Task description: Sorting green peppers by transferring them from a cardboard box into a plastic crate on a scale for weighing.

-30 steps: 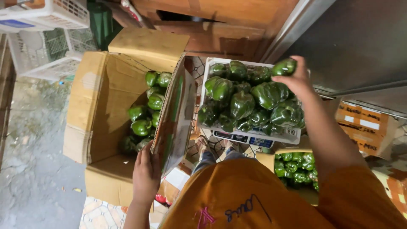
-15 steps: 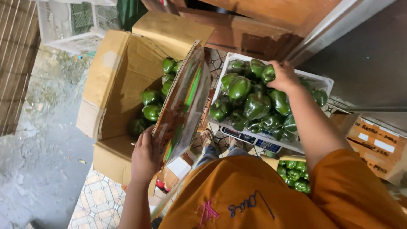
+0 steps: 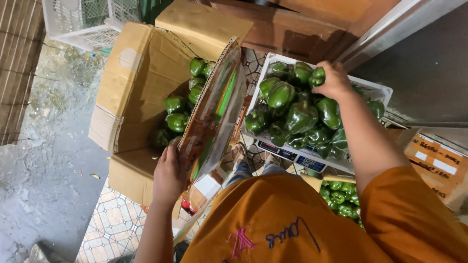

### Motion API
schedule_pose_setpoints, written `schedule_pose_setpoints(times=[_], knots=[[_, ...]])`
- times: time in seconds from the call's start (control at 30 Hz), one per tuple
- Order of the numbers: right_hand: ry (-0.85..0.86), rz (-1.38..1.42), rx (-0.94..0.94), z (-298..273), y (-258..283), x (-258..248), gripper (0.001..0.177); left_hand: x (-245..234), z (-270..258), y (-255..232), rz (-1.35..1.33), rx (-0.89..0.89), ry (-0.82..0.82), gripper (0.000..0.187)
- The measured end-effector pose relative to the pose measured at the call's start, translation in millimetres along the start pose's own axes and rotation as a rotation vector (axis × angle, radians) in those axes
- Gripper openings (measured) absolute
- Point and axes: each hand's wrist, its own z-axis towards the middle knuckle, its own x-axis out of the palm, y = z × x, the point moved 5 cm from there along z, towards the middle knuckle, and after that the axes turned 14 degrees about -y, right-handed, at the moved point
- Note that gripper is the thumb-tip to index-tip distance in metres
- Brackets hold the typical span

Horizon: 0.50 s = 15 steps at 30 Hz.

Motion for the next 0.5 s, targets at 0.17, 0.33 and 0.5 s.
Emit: schedule_pose_setpoints(times=[0.17, 0.33, 0.5], knots=[[0.050, 0.057, -0.053, 11.3, -5.5, -5.0, 0.082, 7.2, -3.8, 7.6, 0.046, 0.040, -0.028, 0.033], [0.176, 0.110, 0.018, -1.0, 1.6, -15.4, 0.100, 4.1, -1.0, 3.1, 0.017, 0.037, -0.030, 0.035], [0.035, 0.146, -0.047, -6.4, 12.5, -19.4, 0.110, 2.7, -3.0, 1.4, -0.002, 0.033, -0.021, 0.033]])
